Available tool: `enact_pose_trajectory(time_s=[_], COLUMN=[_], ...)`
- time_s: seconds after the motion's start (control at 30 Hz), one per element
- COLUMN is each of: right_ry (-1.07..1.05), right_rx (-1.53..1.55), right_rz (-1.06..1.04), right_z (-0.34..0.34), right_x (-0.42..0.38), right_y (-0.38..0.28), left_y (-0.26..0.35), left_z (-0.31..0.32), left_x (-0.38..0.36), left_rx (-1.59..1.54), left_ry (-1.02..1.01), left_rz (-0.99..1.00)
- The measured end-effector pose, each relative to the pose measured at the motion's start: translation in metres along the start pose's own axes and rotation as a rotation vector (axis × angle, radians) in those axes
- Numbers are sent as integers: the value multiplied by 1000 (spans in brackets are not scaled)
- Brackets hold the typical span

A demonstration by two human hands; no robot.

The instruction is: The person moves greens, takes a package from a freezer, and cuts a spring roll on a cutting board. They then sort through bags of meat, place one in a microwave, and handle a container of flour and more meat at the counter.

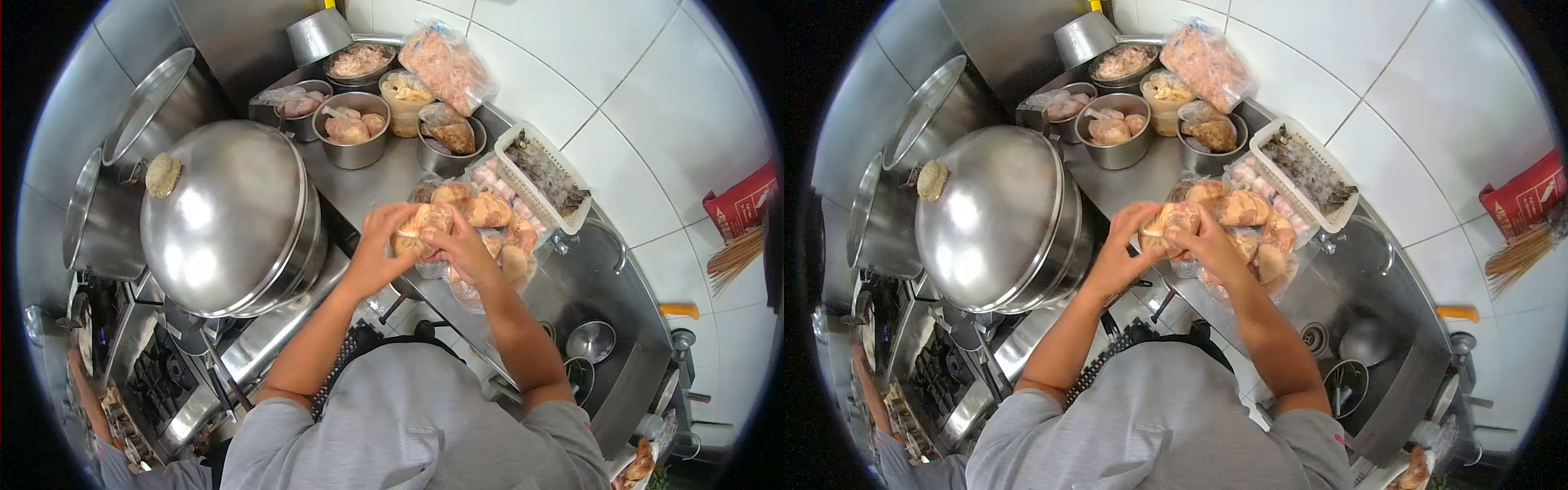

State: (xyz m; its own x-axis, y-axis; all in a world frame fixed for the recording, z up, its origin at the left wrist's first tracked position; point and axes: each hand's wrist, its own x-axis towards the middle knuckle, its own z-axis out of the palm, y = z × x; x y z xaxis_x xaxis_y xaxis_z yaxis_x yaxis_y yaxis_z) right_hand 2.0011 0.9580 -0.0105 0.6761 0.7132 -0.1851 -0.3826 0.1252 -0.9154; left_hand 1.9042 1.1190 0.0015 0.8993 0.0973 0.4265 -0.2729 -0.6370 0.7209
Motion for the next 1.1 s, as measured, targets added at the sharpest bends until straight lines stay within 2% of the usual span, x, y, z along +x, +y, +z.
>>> enact_pose_trajectory(time_s=[0.03,0.1,0.13,0.17,0.23,0.27,0.33,0.57,0.67,0.73,0.87,0.93,1.1], right_ry=[-58,-111,-164,-165,-154,-157,-121,-79,-10,-1,10,45,42], right_rx=[-22,33,84,83,-165,-165,-397,-455,-614,-673,-646,-718,-752], right_rz=[33,40,47,49,-28,-25,-167,-97,-125,-219,-217,-247,-247], right_z=[-3,-5,-6,-6,-6,-8,-8,5,2,1,1,2,13], right_x=[-2,-2,-1,0,1,3,5,1,8,9,11,14,18], right_y=[-3,-3,-4,-6,-7,-5,-2,-2,5,11,18,18,14], left_y=[-4,-11,-8,-9,-12,-15,-20,-23,-24,-27,-21,-9,3], left_z=[-3,-4,-3,-2,0,2,6,6,7,10,8,3,-3], left_x=[1,2,2,3,2,1,-2,-4,-5,-8,-11,-9,-8], left_rx=[2,-800,-888,-889,-795,-796,-712,-773,-713,-598,-569,-436,-335], left_ry=[-3,-211,-243,-241,-271,-268,-240,-206,-184,-160,-168,-178,-148], left_rz=[1,-534,-517,-518,-449,-452,-436,-512,-534,-461,-469,-509,-482])
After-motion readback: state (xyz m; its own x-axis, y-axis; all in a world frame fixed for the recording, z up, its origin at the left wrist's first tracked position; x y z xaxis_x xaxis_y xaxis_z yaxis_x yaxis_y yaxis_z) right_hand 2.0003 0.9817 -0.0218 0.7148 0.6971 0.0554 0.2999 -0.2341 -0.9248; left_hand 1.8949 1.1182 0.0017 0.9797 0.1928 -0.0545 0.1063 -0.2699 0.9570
